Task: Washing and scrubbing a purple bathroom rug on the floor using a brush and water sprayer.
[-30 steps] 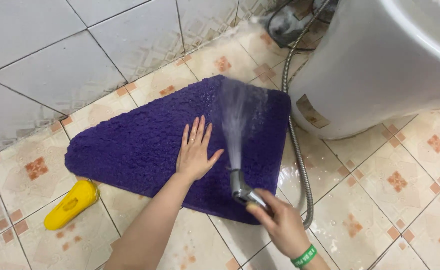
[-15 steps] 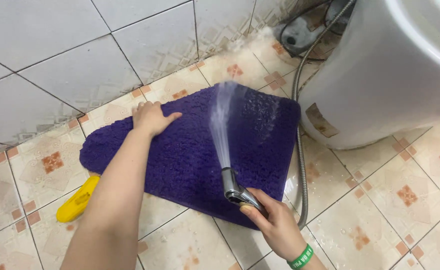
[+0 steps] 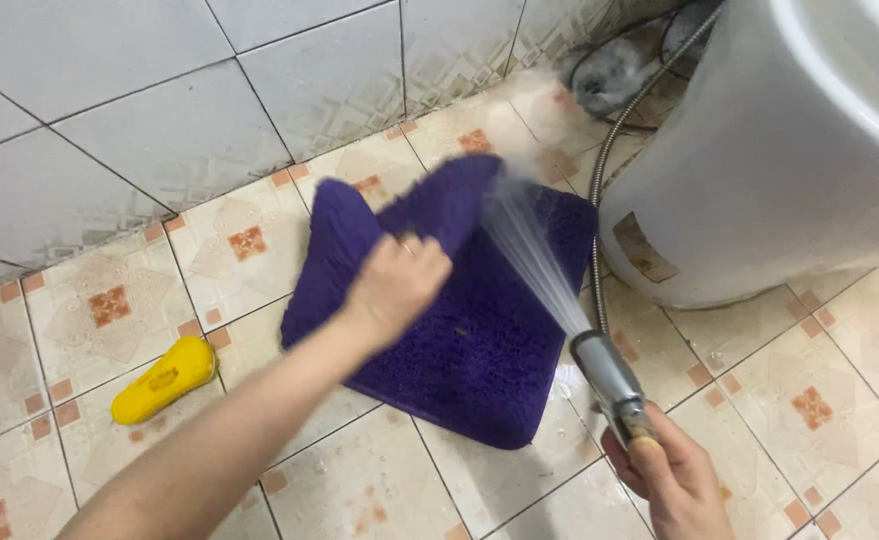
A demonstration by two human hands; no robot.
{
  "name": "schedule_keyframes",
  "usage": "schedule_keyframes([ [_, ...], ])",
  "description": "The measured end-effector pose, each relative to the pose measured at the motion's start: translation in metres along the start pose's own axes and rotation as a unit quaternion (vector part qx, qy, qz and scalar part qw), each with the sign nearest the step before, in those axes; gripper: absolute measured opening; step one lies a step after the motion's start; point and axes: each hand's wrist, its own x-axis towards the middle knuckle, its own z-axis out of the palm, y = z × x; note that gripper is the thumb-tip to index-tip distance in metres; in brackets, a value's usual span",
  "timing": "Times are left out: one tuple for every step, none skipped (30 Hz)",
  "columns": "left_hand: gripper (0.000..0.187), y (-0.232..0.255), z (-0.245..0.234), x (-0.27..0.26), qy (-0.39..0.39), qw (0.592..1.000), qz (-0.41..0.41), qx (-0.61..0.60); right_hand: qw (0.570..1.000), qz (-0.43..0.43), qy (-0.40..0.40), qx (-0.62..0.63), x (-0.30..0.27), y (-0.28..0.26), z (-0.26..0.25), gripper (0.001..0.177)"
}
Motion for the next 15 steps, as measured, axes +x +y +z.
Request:
schedule_keyframes([
  [0.009, 0.018, 0.009, -0.006, -0.062, 0.997, 0.028, 0.032, 1.000, -0.007, -0.010, 0.019, -0.003, 0.013, -0.014, 0.048],
  [0.009, 0.031, 0.026, -0.012, -0.062, 0.997, 0.029, 0.032, 1.000, -0.006, -0.010, 0.020, -0.005, 0.008, -0.009, 0.048],
  [0.010, 0.045, 0.042, -0.018, -0.104, 0.994, 0.019, 0.006, 1.000, 0.009, -0.001, 0.014, -0.008, 0.003, -0.003, 0.048],
  [0.012, 0.059, 0.060, -0.024, -0.145, 0.989, 0.009, -0.021, 1.000, 0.024, 0.007, 0.007, -0.009, -0.003, 0.001, 0.049],
  [0.012, 0.054, 0.063, -0.015, -0.145, 0.989, 0.009, -0.022, 1.000, 0.025, 0.008, 0.007, -0.008, -0.010, 0.010, 0.049],
  [0.014, 0.049, 0.067, -0.005, -0.220, 0.970, -0.056, -0.086, 0.998, 0.054, 0.028, 0.000, -0.007, -0.018, 0.018, 0.050],
  [0.017, 0.044, 0.070, 0.005, -0.293, 0.937, -0.120, -0.149, 0.995, 0.084, 0.047, -0.007, -0.006, -0.025, 0.025, 0.051],
  [0.017, 0.024, 0.072, 0.014, -0.293, 0.937, -0.120, -0.150, 0.995, 0.084, 0.048, -0.007, -0.004, -0.009, 0.015, 0.051],
  [0.030, 0.003, 0.073, 0.024, -0.273, 0.926, -0.206, -0.160, 0.997, 0.077, 0.028, 0.005, -0.003, 0.006, 0.005, 0.049],
  [0.049, -0.019, 0.073, 0.034, -0.250, 0.909, -0.289, -0.168, 0.997, 0.070, 0.009, 0.019, -0.001, 0.022, -0.003, 0.048],
  [0.049, -0.027, 0.094, 0.039, -0.251, 0.909, -0.287, -0.167, 0.997, 0.070, 0.010, 0.020, -0.001, 0.020, 0.000, 0.048],
  [0.035, -0.035, 0.115, 0.045, -0.284, 0.911, -0.283, -0.095, 0.998, 0.066, -0.005, 0.020, -0.001, 0.017, 0.003, 0.047],
  [0.027, -0.043, 0.136, 0.051, -0.315, 0.908, -0.277, -0.022, 0.998, 0.061, -0.020, 0.019, 0.000, 0.015, 0.006, 0.047],
  [0.027, -0.053, 0.121, 0.061, -0.317, 0.907, -0.276, -0.023, 0.998, 0.064, -0.020, 0.019, -0.003, 0.010, 0.012, 0.047],
  [0.031, -0.062, 0.106, 0.071, -0.362, 0.887, -0.287, 0.022, 0.996, 0.086, -0.022, 0.012, -0.005, 0.004, 0.018, 0.047],
])
